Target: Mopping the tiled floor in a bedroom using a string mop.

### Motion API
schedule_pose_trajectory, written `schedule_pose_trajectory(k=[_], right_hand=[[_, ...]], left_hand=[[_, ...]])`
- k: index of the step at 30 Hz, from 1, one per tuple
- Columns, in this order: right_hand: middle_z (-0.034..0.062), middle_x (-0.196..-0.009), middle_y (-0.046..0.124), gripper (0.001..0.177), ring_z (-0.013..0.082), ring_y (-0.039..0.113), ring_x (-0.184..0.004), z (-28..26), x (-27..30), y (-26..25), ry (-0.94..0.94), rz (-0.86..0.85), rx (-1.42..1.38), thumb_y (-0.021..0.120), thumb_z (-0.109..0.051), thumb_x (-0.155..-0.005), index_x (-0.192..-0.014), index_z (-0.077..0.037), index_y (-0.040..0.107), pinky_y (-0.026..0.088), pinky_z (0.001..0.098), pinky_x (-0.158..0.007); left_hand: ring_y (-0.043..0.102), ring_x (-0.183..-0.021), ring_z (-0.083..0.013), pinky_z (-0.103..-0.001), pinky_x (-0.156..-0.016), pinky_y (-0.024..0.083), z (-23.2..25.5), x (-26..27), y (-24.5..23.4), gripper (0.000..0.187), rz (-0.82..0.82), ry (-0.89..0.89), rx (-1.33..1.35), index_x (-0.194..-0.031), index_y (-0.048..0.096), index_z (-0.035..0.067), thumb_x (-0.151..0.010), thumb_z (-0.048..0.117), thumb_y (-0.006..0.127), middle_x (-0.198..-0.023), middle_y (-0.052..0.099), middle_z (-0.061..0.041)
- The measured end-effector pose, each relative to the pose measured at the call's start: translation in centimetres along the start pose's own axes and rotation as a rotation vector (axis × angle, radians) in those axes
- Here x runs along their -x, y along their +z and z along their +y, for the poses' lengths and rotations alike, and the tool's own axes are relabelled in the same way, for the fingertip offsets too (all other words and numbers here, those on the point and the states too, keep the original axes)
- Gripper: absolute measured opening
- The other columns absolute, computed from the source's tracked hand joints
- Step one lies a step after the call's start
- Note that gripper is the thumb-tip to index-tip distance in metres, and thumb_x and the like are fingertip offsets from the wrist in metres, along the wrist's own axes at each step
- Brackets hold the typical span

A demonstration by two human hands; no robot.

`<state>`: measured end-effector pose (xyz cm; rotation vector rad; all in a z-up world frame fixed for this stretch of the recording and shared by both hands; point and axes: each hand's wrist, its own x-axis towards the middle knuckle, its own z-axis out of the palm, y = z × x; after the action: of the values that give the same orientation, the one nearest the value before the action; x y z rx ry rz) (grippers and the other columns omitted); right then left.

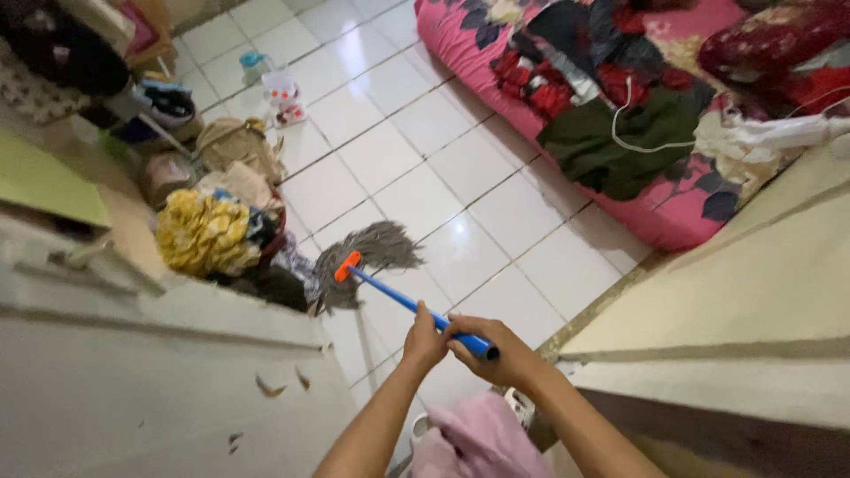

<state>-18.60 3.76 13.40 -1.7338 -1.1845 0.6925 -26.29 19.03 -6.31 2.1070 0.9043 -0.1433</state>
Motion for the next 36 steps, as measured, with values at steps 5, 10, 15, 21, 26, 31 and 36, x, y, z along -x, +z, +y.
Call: schedule_pose_trajectory(k=[5, 10, 15, 21, 26, 31, 36], right_hand=[[0.0098, -0.086, 0.074, 0.014, 0.0165, 0.063, -0.077, 1.0, 1.8, -7.3, 0.127, 0.118, -0.024, 0.072, -0.012, -0.089, -0.101, -0.006, 0.072, 0.055, 0.0315, -0.077], [0.0072, -0.076, 0.074, 0.014, 0.013, 0.061, -0.068, 1.8, 4.2, -13.6, 0.243, 0.338, 0.051, 0.075, -0.012, -0.085, -0.097, -0.005, 0.076, 0.055, 0.0305, -0.066], [0.011, -0.065, 0.072, 0.018, 0.0172, 0.07, -0.056, 2.5, 7.3, -16.9, 0.351, 0.634, 0.252, 0.075, -0.019, -0.083, -0.096, -0.006, 0.078, 0.055, 0.0318, -0.058], [0.0202, -0.079, 0.075, 0.025, 0.0236, 0.075, -0.066, 3.8, 8.4, -18.3, 0.394, 0.713, 0.383, 0.074, -0.023, -0.085, -0.104, -0.007, 0.077, 0.056, 0.0337, -0.063], [0.0203, -0.089, 0.077, 0.022, 0.0241, 0.077, -0.069, 7.8, 9.5, -17.6, 0.337, 0.685, 0.345, 0.074, -0.019, -0.085, -0.104, -0.008, 0.077, 0.058, 0.0324, -0.063], [0.0196, -0.089, 0.077, 0.017, 0.0251, 0.075, -0.061, 7.6, 6.9, -16.0, 0.379, 0.592, 0.277, 0.073, -0.015, -0.085, -0.101, -0.008, 0.075, 0.058, 0.032, -0.061], [0.0249, -0.101, 0.072, 0.017, 0.0321, 0.073, -0.066, 9.0, 0.9, -13.6, 0.193, 0.491, 0.435, 0.077, -0.018, -0.081, -0.096, -0.009, 0.076, 0.057, 0.035, -0.062]], left_hand=[[0.062, -0.122, -0.0428, -0.047, -0.099, 0.051, 8.3, -2.2, 3.0, 0.105, -0.032, 0.049, 0.03, -0.155, 0.019, -0.005, -0.082, 0.04, 0.08, -0.133, 0.06, -0.031], [0.06, -0.123, -0.0452, -0.046, -0.1, 0.051, 17.2, -5.1, 6.9, 0.102, -0.104, 0.154, 0.047, -0.155, 0.022, -0.006, -0.082, 0.036, 0.08, -0.132, 0.057, -0.036], [0.064, -0.121, -0.0413, -0.044, -0.098, 0.052, 24.2, -6.7, 10.2, 0.082, -0.328, 0.394, -0.041, -0.146, 0.041, 0.001, -0.082, 0.037, 0.077, -0.128, 0.066, -0.028], [0.064, -0.115, -0.0399, -0.043, -0.093, 0.053, 26.7, -6.3, 14.7, 0.036, -0.098, 0.683, 0.07, -0.11, 0.07, 0.017, -0.076, 0.025, 0.077, -0.131, 0.063, -0.025], [0.063, -0.108, -0.0376, -0.044, -0.09, 0.053, 28.0, -6.3, 13.3, 0.025, -0.225, 0.859, 0.039, -0.095, 0.067, 0.011, -0.073, 0.019, 0.078, -0.113, 0.064, -0.017], [0.062, -0.108, -0.034, -0.044, -0.088, 0.053, 25.8, -8.1, 11.8, 0.026, -0.297, 0.917, -0.055, -0.092, 0.065, 0.011, -0.069, 0.015, 0.076, -0.102, 0.066, -0.01], [0.062, -0.11, -0.032, -0.044, -0.087, 0.054, 21.8, -11.1, 5.8, 0.021, -0.207, 0.847, -0.026, -0.094, 0.067, 0.013, -0.074, 0.012, 0.073, -0.103, 0.067, -0.006]])
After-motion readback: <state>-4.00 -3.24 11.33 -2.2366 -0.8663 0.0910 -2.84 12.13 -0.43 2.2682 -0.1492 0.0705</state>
